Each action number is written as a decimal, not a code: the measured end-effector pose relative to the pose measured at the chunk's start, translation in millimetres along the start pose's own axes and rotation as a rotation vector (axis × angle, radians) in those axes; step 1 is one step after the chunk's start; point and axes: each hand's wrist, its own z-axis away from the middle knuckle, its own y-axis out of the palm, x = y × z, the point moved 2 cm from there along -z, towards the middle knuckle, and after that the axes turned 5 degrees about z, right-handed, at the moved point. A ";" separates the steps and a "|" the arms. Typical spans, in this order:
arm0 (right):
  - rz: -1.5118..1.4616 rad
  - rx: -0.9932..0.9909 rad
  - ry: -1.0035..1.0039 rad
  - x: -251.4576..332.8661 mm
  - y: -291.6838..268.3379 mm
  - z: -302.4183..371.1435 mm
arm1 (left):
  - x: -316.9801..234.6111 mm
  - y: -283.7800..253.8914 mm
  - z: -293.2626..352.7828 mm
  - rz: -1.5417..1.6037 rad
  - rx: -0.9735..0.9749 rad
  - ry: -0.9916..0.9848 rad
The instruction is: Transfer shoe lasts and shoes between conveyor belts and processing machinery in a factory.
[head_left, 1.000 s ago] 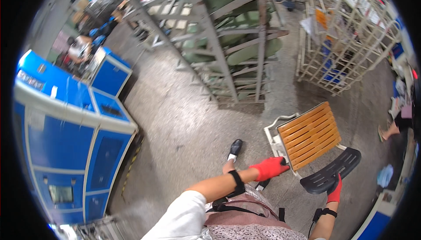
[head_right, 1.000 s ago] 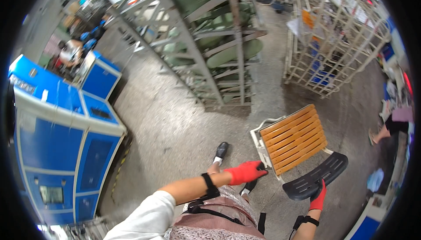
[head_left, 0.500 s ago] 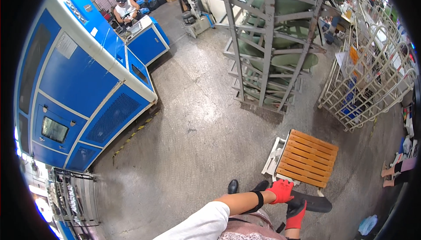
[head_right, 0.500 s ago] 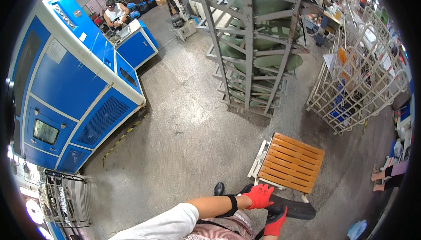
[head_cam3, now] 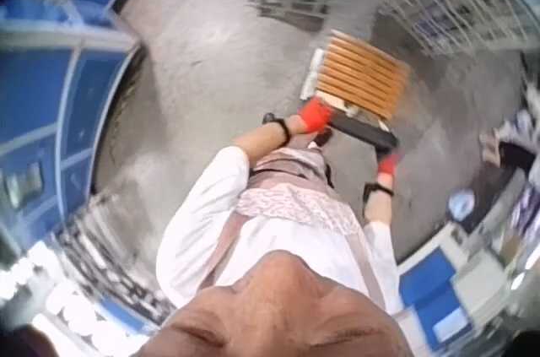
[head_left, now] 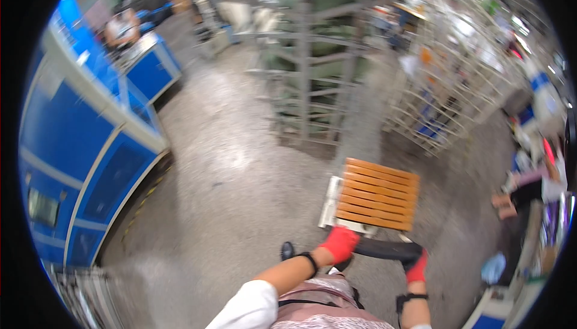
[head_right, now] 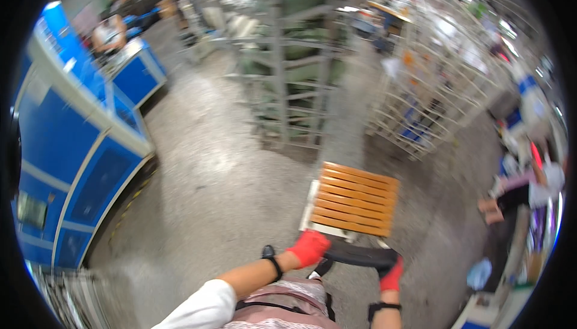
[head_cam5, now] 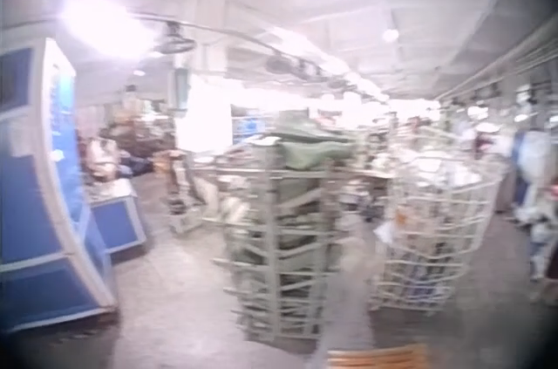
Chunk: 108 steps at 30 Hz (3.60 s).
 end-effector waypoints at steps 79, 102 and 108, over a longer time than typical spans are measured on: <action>0.587 0.777 -0.569 699.1 -89.2 -530.5 | -478.1 131.7 -730.3 0.442 -1.027 -0.904; 0.471 0.415 -0.859 864.0 -219.7 -609.2 | -581.4 167.2 -651.1 1.079 -1.878 -0.682; 0.738 0.265 -0.707 901.1 -235.7 -673.7 | -671.7 202.4 -655.3 0.958 -1.712 -0.739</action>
